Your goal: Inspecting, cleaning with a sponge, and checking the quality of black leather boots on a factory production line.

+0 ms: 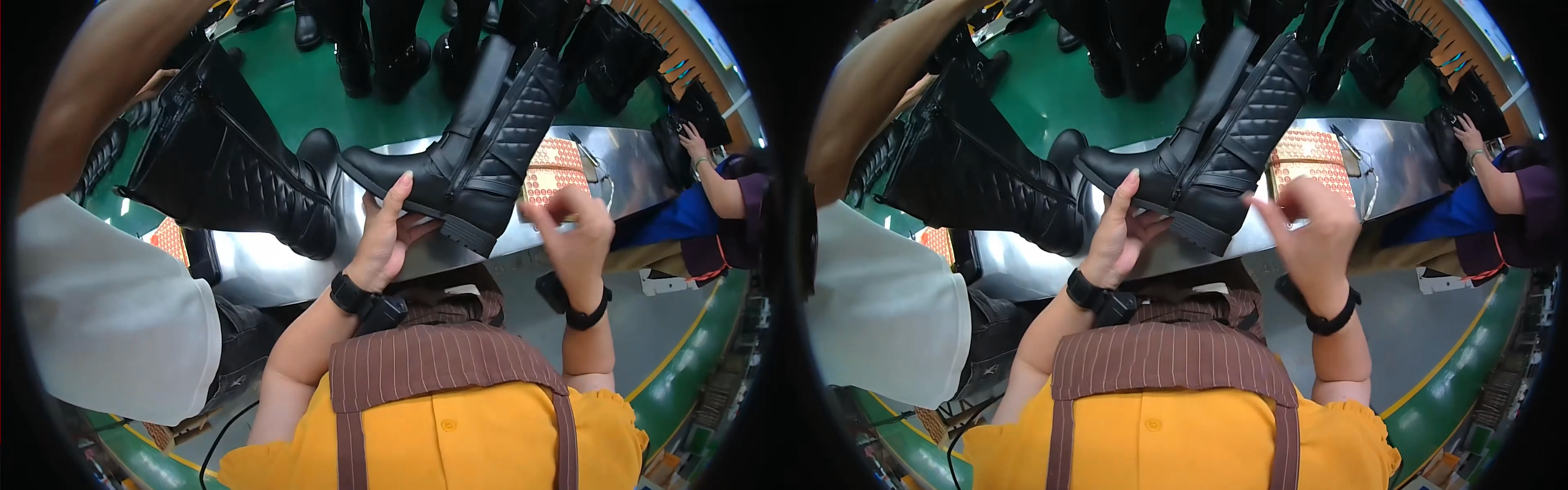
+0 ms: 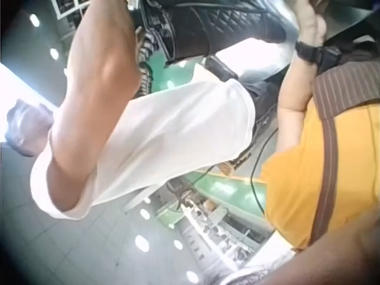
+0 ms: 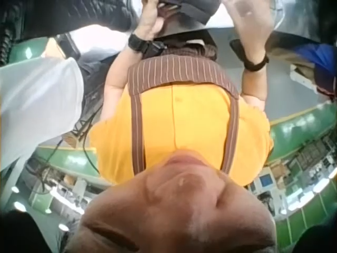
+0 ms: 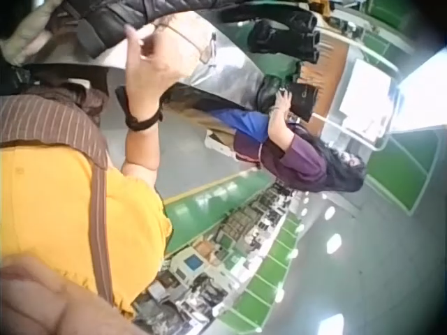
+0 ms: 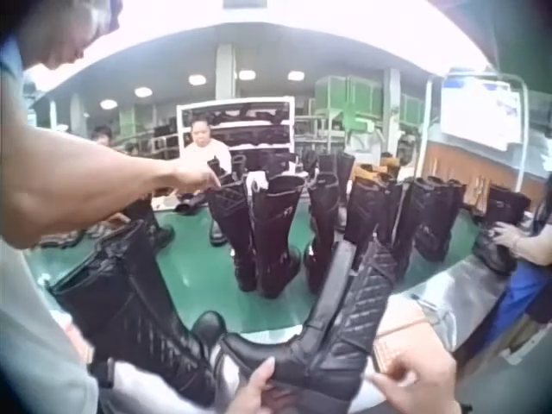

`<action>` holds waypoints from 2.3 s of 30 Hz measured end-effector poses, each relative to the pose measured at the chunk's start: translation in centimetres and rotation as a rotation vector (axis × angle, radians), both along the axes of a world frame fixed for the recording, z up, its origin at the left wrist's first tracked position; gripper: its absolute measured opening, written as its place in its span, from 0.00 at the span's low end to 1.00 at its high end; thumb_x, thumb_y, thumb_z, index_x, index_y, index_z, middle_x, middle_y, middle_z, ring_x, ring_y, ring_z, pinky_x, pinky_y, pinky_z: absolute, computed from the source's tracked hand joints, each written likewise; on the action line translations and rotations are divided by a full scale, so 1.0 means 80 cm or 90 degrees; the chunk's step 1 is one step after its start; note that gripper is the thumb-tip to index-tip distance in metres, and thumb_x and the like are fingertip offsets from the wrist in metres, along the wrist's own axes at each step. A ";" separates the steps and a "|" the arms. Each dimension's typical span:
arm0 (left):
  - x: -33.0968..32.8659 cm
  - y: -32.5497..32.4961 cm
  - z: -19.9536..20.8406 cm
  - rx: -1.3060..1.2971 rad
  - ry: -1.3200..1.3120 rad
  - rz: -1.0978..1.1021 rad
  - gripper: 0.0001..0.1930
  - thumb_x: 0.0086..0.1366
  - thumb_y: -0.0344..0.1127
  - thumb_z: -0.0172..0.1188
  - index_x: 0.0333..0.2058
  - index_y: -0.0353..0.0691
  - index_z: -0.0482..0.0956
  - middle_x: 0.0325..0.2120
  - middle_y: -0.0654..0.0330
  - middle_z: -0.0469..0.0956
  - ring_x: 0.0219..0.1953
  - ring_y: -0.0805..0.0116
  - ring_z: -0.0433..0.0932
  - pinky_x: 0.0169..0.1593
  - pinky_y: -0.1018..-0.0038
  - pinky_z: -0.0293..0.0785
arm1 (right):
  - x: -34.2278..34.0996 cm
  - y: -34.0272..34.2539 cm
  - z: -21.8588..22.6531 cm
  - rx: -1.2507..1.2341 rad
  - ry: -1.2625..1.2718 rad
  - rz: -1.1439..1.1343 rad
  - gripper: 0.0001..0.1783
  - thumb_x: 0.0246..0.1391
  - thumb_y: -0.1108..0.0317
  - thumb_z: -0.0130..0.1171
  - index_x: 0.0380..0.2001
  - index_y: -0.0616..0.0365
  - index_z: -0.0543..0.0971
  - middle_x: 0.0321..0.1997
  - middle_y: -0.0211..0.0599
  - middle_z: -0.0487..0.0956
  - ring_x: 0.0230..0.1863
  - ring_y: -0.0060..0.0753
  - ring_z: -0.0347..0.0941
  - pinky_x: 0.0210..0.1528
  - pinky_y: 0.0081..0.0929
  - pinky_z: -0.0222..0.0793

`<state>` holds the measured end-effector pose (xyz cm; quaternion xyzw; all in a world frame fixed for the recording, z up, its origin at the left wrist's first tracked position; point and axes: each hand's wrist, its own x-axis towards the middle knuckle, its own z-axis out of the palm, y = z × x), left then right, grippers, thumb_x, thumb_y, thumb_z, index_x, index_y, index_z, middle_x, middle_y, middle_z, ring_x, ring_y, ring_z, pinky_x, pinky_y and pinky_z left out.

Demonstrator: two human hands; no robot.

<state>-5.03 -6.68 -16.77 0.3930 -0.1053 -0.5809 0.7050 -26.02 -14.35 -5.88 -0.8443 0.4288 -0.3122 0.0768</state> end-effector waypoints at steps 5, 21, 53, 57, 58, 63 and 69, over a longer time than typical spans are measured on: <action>0.006 0.005 -0.010 -0.031 0.000 0.010 0.28 0.67 0.43 0.64 0.58 0.44 0.59 0.50 0.52 0.75 0.45 0.55 0.82 0.49 0.55 0.82 | 0.051 -0.013 -0.034 -0.009 0.080 0.500 0.18 0.46 0.68 0.68 0.43 0.50 0.79 0.41 0.36 0.74 0.42 0.40 0.76 0.41 0.35 0.71; 0.004 0.010 -0.030 0.001 -0.103 0.112 0.30 0.68 0.39 0.64 0.62 0.50 0.56 0.54 0.55 0.73 0.53 0.60 0.79 0.54 0.58 0.81 | 0.078 -0.017 -0.101 0.318 -0.211 0.193 0.14 0.44 0.63 0.76 0.29 0.58 0.82 0.25 0.34 0.83 0.25 0.31 0.81 0.30 0.25 0.75; 0.021 0.011 -0.024 -0.043 0.245 -0.135 0.35 0.69 0.60 0.52 0.64 0.38 0.68 0.62 0.50 0.71 0.63 0.55 0.71 0.68 0.57 0.64 | 0.002 -0.137 0.073 -0.252 -0.495 0.172 0.17 0.67 0.59 0.58 0.48 0.61 0.75 0.48 0.34 0.78 0.47 0.26 0.71 0.52 0.27 0.67; 0.001 -0.008 -0.039 -0.185 0.405 -0.222 0.34 0.70 0.61 0.50 0.63 0.40 0.69 0.58 0.54 0.75 0.61 0.58 0.73 0.66 0.57 0.67 | 0.012 -0.020 -0.027 0.120 -0.426 0.319 0.50 0.54 0.44 0.67 0.67 0.67 0.60 0.66 0.51 0.65 0.69 0.44 0.61 0.71 0.40 0.53; -0.005 -0.013 -0.042 -0.198 0.420 -0.225 0.34 0.71 0.61 0.50 0.63 0.40 0.69 0.58 0.53 0.75 0.60 0.58 0.74 0.65 0.58 0.68 | 0.017 0.000 -0.052 0.128 -0.300 0.351 0.61 0.46 0.43 0.74 0.70 0.67 0.54 0.70 0.54 0.61 0.73 0.49 0.55 0.74 0.42 0.48; -0.039 -0.025 -0.050 -0.221 0.229 -0.174 0.34 0.71 0.62 0.48 0.62 0.40 0.69 0.56 0.52 0.77 0.56 0.58 0.78 0.61 0.60 0.75 | 0.046 0.036 -0.111 0.067 -0.252 0.254 0.68 0.34 0.52 0.83 0.71 0.66 0.52 0.71 0.56 0.59 0.72 0.54 0.57 0.71 0.42 0.55; -0.046 -0.023 -0.057 -0.317 0.590 -0.319 0.38 0.70 0.67 0.45 0.65 0.41 0.65 0.61 0.51 0.72 0.60 0.57 0.74 0.64 0.56 0.71 | 0.058 0.034 -0.091 0.012 -0.292 0.211 0.61 0.35 0.61 0.83 0.69 0.65 0.57 0.65 0.53 0.67 0.64 0.51 0.68 0.65 0.41 0.65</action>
